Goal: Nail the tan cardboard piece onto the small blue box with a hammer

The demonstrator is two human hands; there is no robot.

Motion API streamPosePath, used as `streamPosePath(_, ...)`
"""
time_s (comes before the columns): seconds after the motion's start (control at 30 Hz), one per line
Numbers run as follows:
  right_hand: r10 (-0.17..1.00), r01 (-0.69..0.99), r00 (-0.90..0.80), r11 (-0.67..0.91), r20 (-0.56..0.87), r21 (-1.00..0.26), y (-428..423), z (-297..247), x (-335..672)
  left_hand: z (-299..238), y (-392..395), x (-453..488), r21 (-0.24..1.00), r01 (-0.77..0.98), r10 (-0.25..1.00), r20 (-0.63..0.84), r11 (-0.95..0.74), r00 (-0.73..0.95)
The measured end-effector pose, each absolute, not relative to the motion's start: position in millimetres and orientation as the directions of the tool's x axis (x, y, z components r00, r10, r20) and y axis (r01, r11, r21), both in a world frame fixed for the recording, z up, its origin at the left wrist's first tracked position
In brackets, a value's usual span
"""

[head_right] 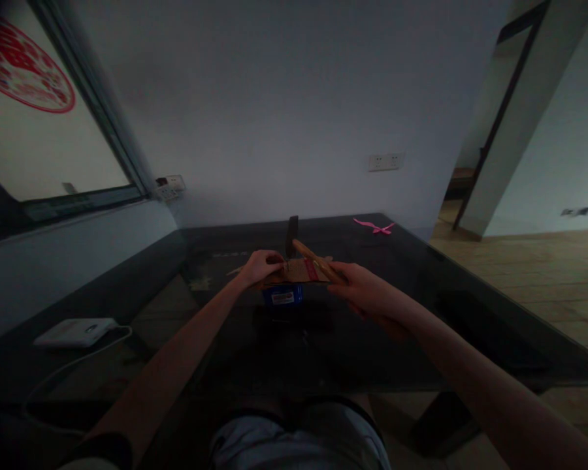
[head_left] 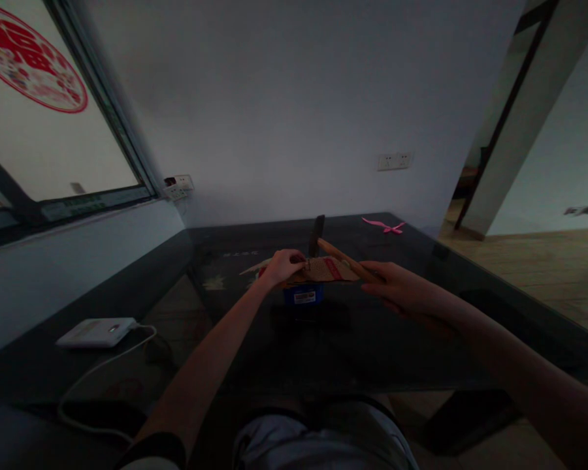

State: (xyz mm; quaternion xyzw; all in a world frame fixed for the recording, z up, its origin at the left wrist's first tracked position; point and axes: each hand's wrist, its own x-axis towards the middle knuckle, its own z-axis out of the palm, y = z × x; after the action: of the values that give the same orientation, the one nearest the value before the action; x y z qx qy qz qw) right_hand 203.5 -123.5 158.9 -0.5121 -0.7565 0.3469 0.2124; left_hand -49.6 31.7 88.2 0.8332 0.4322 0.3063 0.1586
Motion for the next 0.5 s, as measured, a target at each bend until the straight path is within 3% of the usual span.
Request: streamPosePath(0.5, 0.917, 0.618, -0.398, 0.248, -0.024, -0.746, -123.3, 156.2, 206.0, 83.6, 29.3, -49.8, 0.544, 0.603, 0.81, 0.44, -0.583, 0.387)
